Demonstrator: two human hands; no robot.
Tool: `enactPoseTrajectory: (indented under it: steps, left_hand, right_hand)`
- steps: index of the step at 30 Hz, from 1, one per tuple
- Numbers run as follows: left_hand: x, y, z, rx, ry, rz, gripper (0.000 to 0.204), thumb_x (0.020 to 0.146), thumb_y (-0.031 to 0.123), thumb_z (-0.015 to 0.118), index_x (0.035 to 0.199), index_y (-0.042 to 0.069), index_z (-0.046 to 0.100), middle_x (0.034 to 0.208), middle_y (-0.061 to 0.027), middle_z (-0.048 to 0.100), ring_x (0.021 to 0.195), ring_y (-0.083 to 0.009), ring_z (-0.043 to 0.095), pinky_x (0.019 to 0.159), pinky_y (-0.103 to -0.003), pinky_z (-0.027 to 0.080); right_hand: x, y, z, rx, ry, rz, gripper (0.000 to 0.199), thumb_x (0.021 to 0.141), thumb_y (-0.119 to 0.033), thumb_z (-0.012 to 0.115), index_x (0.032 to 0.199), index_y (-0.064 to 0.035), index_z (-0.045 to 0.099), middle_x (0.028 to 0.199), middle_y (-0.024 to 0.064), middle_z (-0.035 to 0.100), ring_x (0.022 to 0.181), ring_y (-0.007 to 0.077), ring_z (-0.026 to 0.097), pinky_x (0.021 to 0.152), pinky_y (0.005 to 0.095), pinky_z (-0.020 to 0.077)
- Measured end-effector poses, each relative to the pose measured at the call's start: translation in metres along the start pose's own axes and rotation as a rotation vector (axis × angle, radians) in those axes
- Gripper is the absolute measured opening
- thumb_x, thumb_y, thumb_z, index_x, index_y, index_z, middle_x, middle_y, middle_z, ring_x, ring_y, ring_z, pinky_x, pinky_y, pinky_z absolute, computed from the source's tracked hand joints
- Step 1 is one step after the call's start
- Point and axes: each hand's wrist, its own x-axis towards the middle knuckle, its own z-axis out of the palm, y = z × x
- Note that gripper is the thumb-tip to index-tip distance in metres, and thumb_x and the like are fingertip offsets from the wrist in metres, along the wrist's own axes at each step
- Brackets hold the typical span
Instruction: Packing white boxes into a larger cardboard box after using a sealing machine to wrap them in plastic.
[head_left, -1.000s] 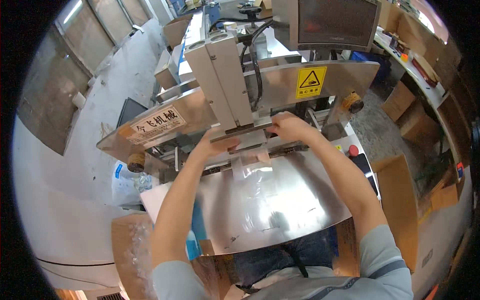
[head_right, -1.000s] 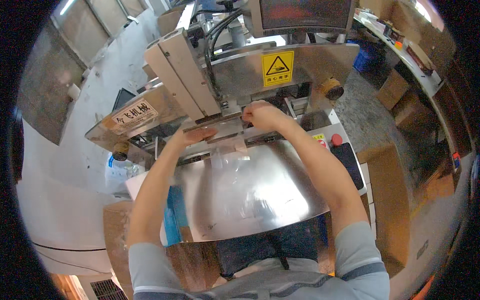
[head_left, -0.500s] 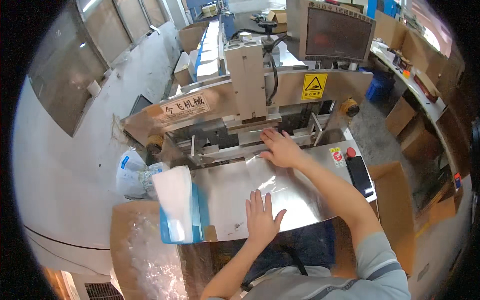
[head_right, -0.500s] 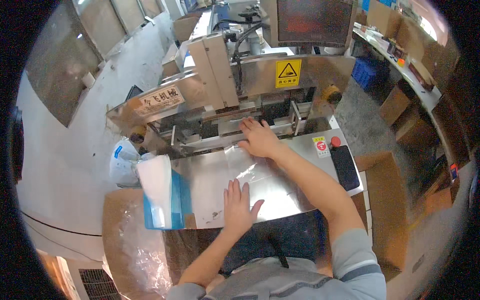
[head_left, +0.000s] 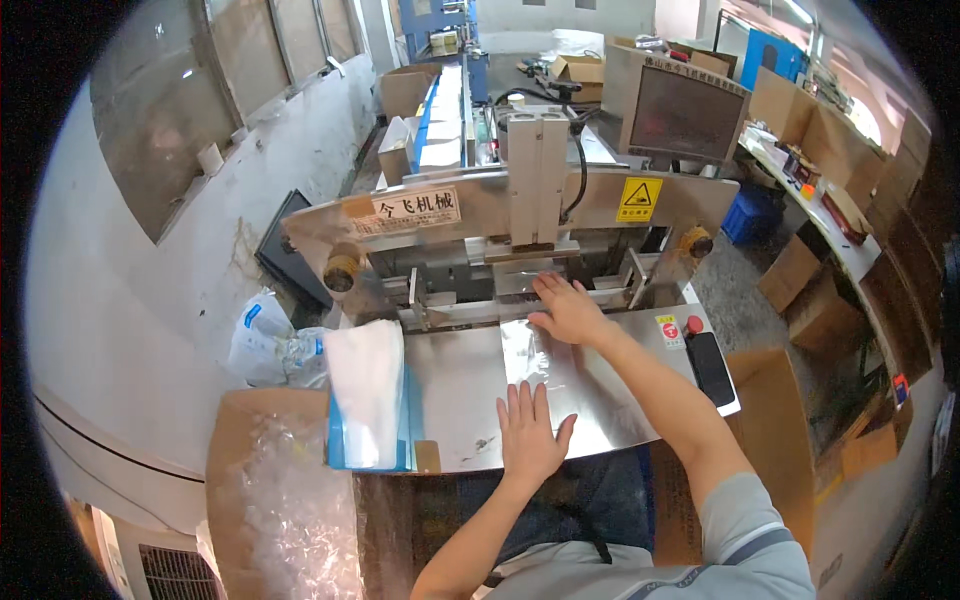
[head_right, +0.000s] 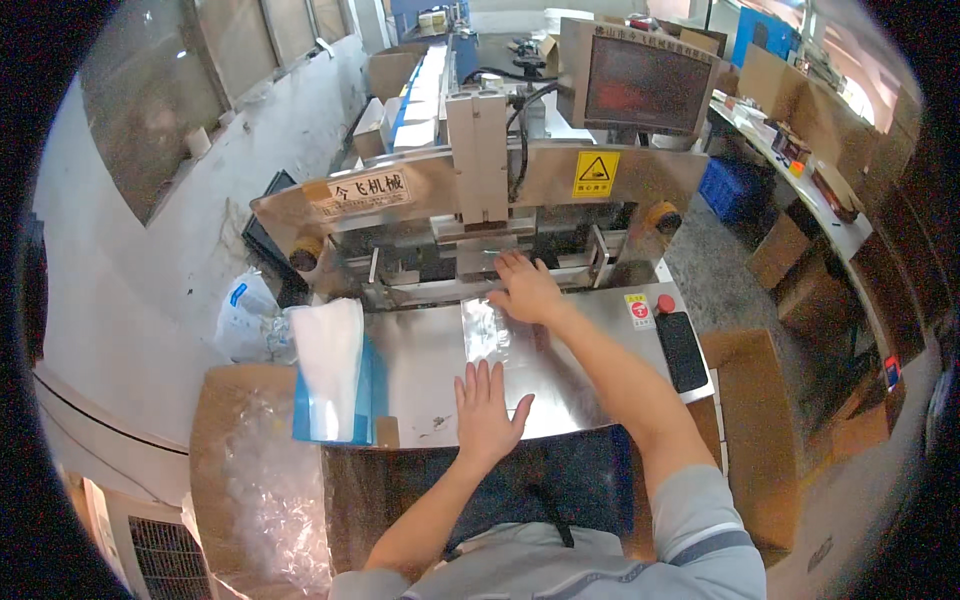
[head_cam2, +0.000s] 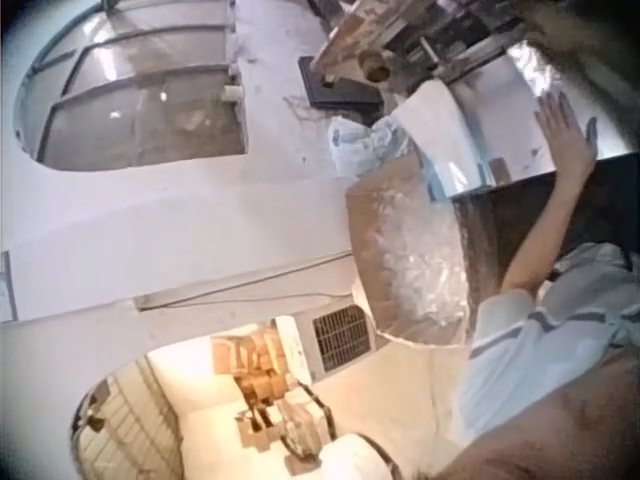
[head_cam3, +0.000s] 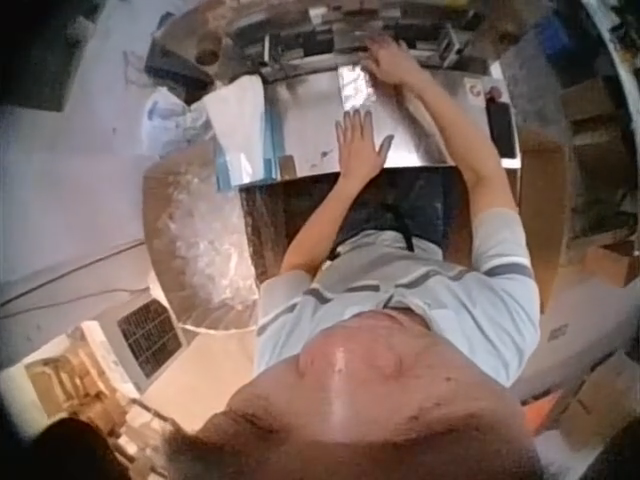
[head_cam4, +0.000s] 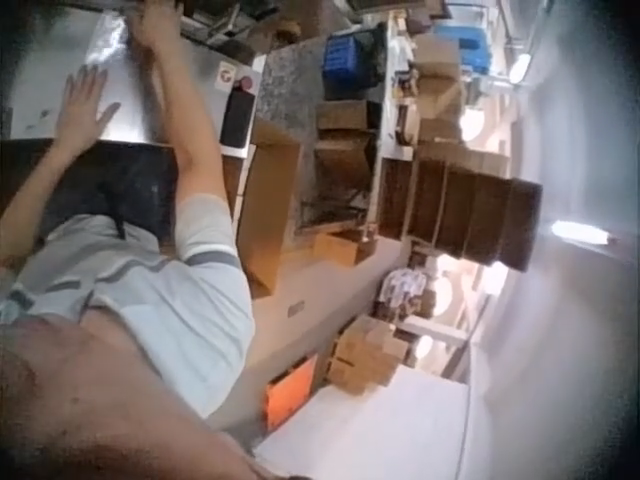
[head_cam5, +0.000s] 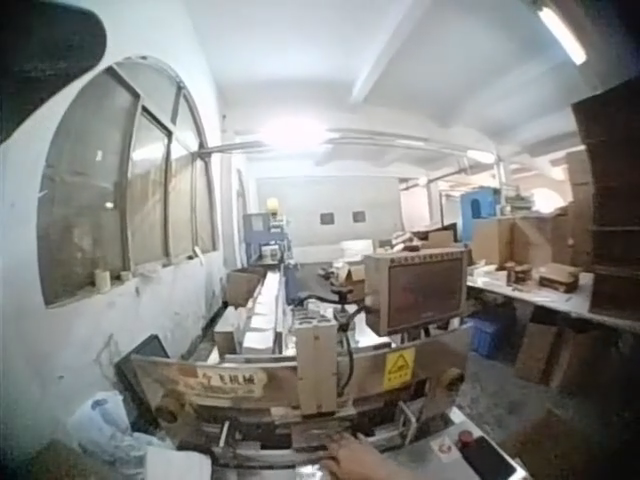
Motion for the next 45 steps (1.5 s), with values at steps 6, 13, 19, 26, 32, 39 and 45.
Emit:
enactPoseTrajectory:
  steps: [6,13,19,26,32,39,45]
  left_hand:
    - [-0.001,-0.003,0.001,0.031,0.01,0.01,0.069,0.093,0.045,0.062,0.135,-0.008,0.049,0.141,-0.0331,0.046,0.136,-0.0512,0.038,0.113,-0.064,0.024]
    - [0.0,-0.002,-0.002,-0.036,-0.04,-0.062,0.069,0.091,0.041,0.065,0.136,-0.008,0.047,0.143,-0.031,0.046,0.137,-0.0498,0.036,0.115,-0.063,0.021]
    - [-0.003,-0.01,-0.008,-0.141,0.081,-0.142,0.087,0.087,0.036,0.071,0.147,-0.011,0.028,0.152,-0.0345,0.03,0.144,-0.0527,0.023,0.118,-0.063,0.016]
    - [0.003,-0.006,-0.008,-0.291,0.198,-0.237,0.087,0.081,0.019,0.062,0.149,-0.014,0.02,0.156,-0.0358,0.022,0.147,-0.0534,0.015,0.121,-0.058,0.011]
    - [-0.002,-0.016,-0.003,-0.278,0.229,-0.171,0.083,0.083,0.015,0.061,0.15,-0.014,0.02,0.156,-0.0351,0.024,0.147,-0.053,0.016,0.121,-0.057,0.013]
    - [-0.002,-0.011,-0.003,-0.275,0.219,-0.132,0.078,0.095,0.028,0.061,0.148,-0.014,0.024,0.152,-0.0362,0.028,0.144,-0.0543,0.022,0.118,-0.061,0.016]
    - [-0.003,-0.013,0.001,-0.309,0.236,-0.16,0.075,0.095,0.028,0.06,0.148,-0.014,0.026,0.152,-0.0352,0.03,0.145,-0.0527,0.023,0.118,-0.057,0.018]
  right_hand:
    - [0.012,-0.005,-0.01,0.027,0.059,0.02,0.067,0.096,-0.046,0.056,0.143,-0.0001,0.044,0.149,0.0205,0.046,0.14,0.0362,0.041,0.11,0.0605,0.0334]
    - [0.019,-0.004,-0.014,-0.008,0.1,0.023,0.062,0.098,-0.043,0.053,0.139,0.0032,0.047,0.136,0.023,0.057,0.13,0.0376,0.051,0.107,0.0571,0.0359]
    - [0.033,-0.01,-0.043,0.021,0.019,0.001,0.056,0.1,-0.043,0.05,0.13,0.003,0.055,0.128,0.0249,0.062,0.127,0.0388,0.054,0.108,0.0574,0.0343]
    - [0.043,0.012,-0.032,0.025,0.157,-0.103,0.054,0.1,-0.043,0.049,0.129,0.0019,0.058,0.133,0.0236,0.059,0.127,0.0377,0.054,0.113,0.0581,0.0291]
    - [-0.016,-0.006,-0.047,0.342,0.117,0.029,0.051,0.099,-0.033,0.055,0.137,0.0015,0.053,0.138,0.026,0.055,0.132,0.0397,0.05,0.115,0.0522,0.0324]
    - [-0.163,-0.04,-0.041,0.97,0.252,0.313,0.051,0.098,-0.018,0.06,0.142,0.0029,0.047,0.139,0.0211,0.058,0.128,0.0319,0.057,0.106,0.0401,0.0456]
    - [-0.194,-0.048,-0.035,1.177,0.189,0.416,0.048,0.099,-0.009,0.058,0.144,0.0022,0.045,0.14,0.0155,0.056,0.129,0.0232,0.055,0.105,0.0361,0.0446]
